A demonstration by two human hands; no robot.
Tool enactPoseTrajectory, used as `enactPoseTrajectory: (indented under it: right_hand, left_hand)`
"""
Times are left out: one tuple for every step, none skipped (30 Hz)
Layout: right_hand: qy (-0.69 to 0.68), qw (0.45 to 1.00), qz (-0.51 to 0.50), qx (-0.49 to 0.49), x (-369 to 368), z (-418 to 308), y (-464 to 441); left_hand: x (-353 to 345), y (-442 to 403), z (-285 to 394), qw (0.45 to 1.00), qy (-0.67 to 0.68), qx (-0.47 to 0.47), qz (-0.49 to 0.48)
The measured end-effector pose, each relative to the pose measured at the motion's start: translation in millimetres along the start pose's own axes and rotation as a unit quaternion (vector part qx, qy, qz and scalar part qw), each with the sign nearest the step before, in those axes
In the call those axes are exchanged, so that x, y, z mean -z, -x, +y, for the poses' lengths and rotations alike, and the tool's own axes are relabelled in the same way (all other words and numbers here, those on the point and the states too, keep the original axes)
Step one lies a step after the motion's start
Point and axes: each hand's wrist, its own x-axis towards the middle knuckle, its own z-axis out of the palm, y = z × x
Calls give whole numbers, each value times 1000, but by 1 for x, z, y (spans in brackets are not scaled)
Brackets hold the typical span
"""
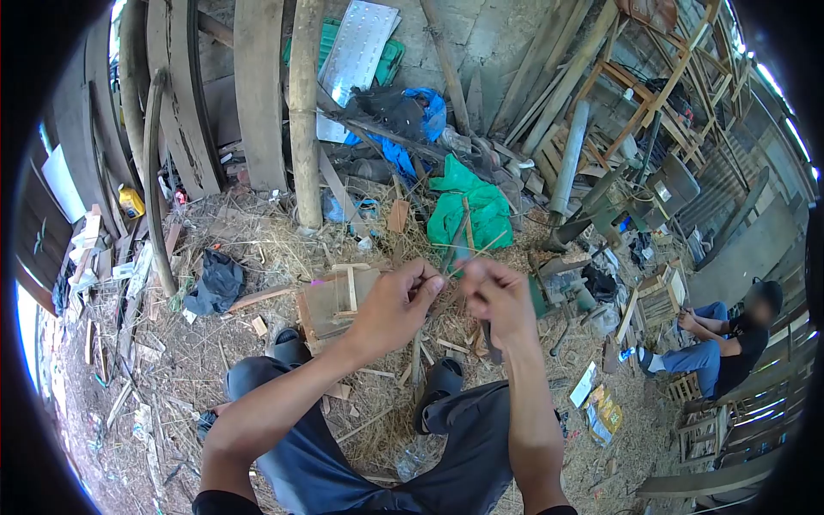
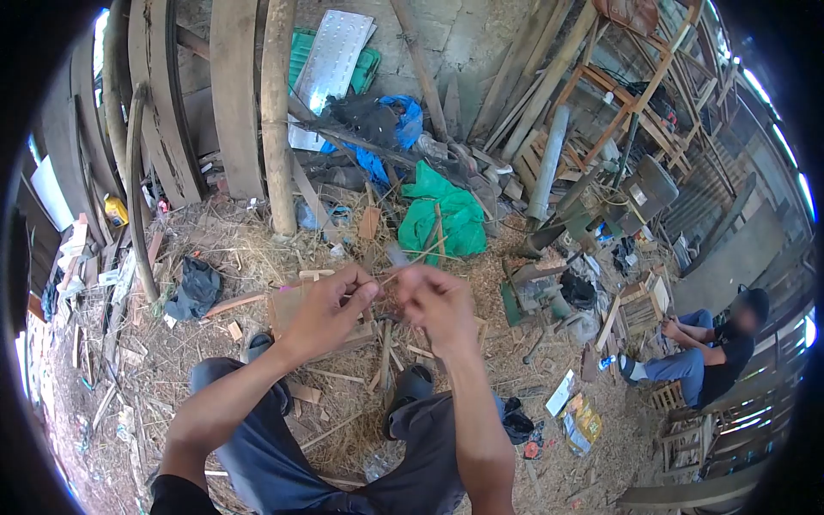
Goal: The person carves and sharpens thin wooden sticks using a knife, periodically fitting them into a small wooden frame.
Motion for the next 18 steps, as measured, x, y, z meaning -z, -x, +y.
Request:
enactPoseTrajectory:
  right_hand:
    - [-19,999,44,15,8,0,-4]
    - [-18,995,91,46,24,-6,-11]
    - [-18,987,142,77,43,-12,-16]
    - [-18,986,145,80,55,-13,-14]
    - [-15,982,165,88,66,-13,-13]
    - [-11,979,181,94,65,-16,-12]
    - [-48,981,161,92,63,-15,-9]
    - [-48,982,161,88,59,-11,-5]
    - [-43,988,135,66,45,-12,2]
    - [-38,992,107,47,31,-12,5]
    - [-40,993,106,46,18,-9,7]
    - [61,995,50,61,4,-5,10]
    - [160,984,-5,76,-6,-1,12]
    - [157,985,-5,77,-12,3,13]
    - [146,986,-39,75,-17,6,14]
    - [137,985,-73,71,-20,8,15]
    - [119,986,-92,67,-20,14,13]
    - [120,986,-92,66,-22,13,13]
  left_hand:
    - [1,1,2,999,-39,0,-3]
    - [1,2,-1,999,-38,0,-1]
    - [0,3,-7,999,12,-32,8]
    - [0,2,-13,996,62,-66,15]
    - [3,-2,-17,995,62,-70,16]
    - [8,-4,-22,998,53,-38,19]
    - [10,-5,-25,999,43,-3,22]
    - [11,-6,-28,999,44,2,23]
    - [11,-8,-28,999,36,13,39]
    - [11,-11,-27,998,26,21,57]
    - [9,-10,-25,998,23,22,58]
    - [6,-8,-20,998,30,17,60]
    - [3,-7,-15,997,36,11,61]
    - [1,-5,-10,998,32,11,60]
    - [-2,-2,-5,997,40,-21,68]
    - [-3,0,-3,995,48,-52,77]
    - [-5,-1,-10,994,71,-45,76]
    - [-4,-2,-10,993,73,-44,76]
